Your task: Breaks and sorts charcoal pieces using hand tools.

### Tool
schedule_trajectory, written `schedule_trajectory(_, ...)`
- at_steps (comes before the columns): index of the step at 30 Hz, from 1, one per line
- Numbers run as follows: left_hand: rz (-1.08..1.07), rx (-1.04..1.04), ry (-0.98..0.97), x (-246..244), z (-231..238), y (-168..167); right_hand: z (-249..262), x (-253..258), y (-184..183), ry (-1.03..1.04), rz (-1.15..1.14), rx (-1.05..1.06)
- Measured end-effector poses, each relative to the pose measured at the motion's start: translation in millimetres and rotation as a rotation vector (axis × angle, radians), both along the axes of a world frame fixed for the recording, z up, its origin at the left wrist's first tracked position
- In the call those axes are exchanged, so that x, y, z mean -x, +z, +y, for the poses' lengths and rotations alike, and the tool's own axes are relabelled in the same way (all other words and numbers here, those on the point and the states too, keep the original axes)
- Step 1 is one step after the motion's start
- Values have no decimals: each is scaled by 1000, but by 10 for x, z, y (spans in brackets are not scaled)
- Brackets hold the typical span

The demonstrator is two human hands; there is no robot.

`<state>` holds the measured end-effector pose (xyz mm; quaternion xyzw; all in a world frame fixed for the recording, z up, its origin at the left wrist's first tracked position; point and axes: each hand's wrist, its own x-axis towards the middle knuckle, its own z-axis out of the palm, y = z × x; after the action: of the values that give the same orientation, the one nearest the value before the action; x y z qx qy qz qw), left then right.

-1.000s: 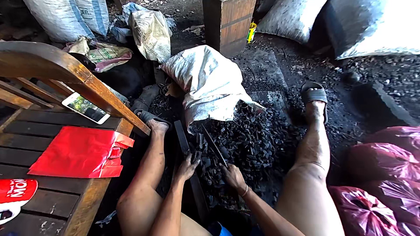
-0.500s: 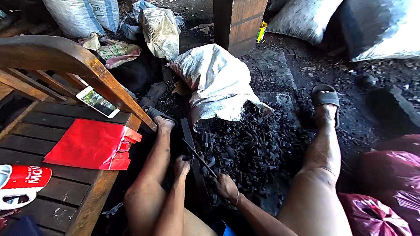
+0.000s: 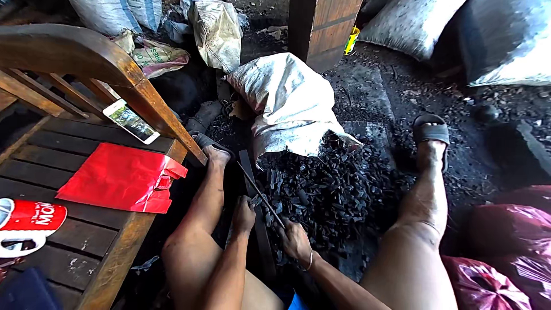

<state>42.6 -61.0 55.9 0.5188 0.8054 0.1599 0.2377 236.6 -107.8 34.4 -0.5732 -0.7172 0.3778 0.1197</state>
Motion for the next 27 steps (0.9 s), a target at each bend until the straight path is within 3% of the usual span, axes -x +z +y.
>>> schedule_trajectory(2,-3,3,9,2,9,0,-24,-15,-64,20,-42,34)
schedule_trajectory(4,16,31,15,-1,-1,8,-31,-59,-175,39,-201,286)
schedule_trajectory(6,28,26,12,30,25,18,-1,-63,-308,-9,-202,414)
schedule_trajectory(9,-2,-20,11,84,-28,-87,-39,-83,-444,-73,-62,405)
schedule_trajectory(11,7,-221,28,137,-18,-339,1,-119,-372,-91,-8,374)
schedule_trajectory(15,-147,-71,100,80,64,-12,83,-155,-200,-91,31,308)
schedule_trajectory(21,-191,-59,218,103,83,-156,36,-114,-239,-44,-14,310)
schedule_trajectory(24,-78,-169,95,236,99,-545,58,-104,-278,-68,-1,314)
schedule_trajectory(27,99,-55,-69,188,127,-647,158,-154,-286,-150,55,294)
